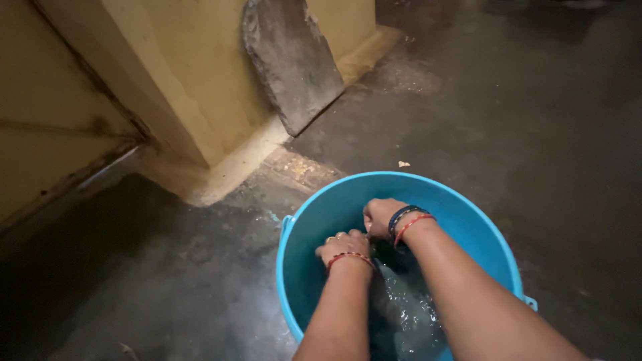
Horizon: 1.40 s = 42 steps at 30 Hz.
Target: The person washes a light green cloth in a blue bucket of water, wrings it out, and then wipes the floor with it. The person repeatedly dips the cloth into the bucket, wrings it, and wipes the floor.
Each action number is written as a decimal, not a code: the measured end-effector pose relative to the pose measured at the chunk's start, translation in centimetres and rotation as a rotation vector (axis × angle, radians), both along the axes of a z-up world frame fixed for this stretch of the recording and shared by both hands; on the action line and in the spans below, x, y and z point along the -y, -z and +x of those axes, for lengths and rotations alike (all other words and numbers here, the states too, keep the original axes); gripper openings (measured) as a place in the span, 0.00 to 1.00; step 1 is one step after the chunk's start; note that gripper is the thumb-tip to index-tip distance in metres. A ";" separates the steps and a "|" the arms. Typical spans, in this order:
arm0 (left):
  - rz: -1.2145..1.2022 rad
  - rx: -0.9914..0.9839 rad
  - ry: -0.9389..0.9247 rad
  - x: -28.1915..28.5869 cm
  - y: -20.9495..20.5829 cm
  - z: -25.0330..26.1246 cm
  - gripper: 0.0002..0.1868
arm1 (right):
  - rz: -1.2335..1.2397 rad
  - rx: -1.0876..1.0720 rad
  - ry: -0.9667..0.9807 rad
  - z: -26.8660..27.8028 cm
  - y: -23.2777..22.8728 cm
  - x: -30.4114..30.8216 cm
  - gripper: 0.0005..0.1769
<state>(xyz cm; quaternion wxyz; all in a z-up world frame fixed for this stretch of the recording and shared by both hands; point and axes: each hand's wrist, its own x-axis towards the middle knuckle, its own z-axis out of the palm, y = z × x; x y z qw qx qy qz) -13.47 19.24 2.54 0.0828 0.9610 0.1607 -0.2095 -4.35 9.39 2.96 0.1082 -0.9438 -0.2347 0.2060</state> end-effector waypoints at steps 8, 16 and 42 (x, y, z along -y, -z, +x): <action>-0.004 -0.482 0.095 1.3 -0.8 -0.9 0.38 | -0.267 -0.205 -0.102 -1.5 3.5 0.8 0.33; -0.124 -0.355 0.044 0.4 4.9 0.7 0.31 | -0.199 -0.152 -0.096 -2.3 4.3 -0.2 0.27; -0.025 0.034 -0.070 1.5 4.4 2.9 0.17 | -0.183 -0.144 -0.030 0.7 4.8 0.4 0.21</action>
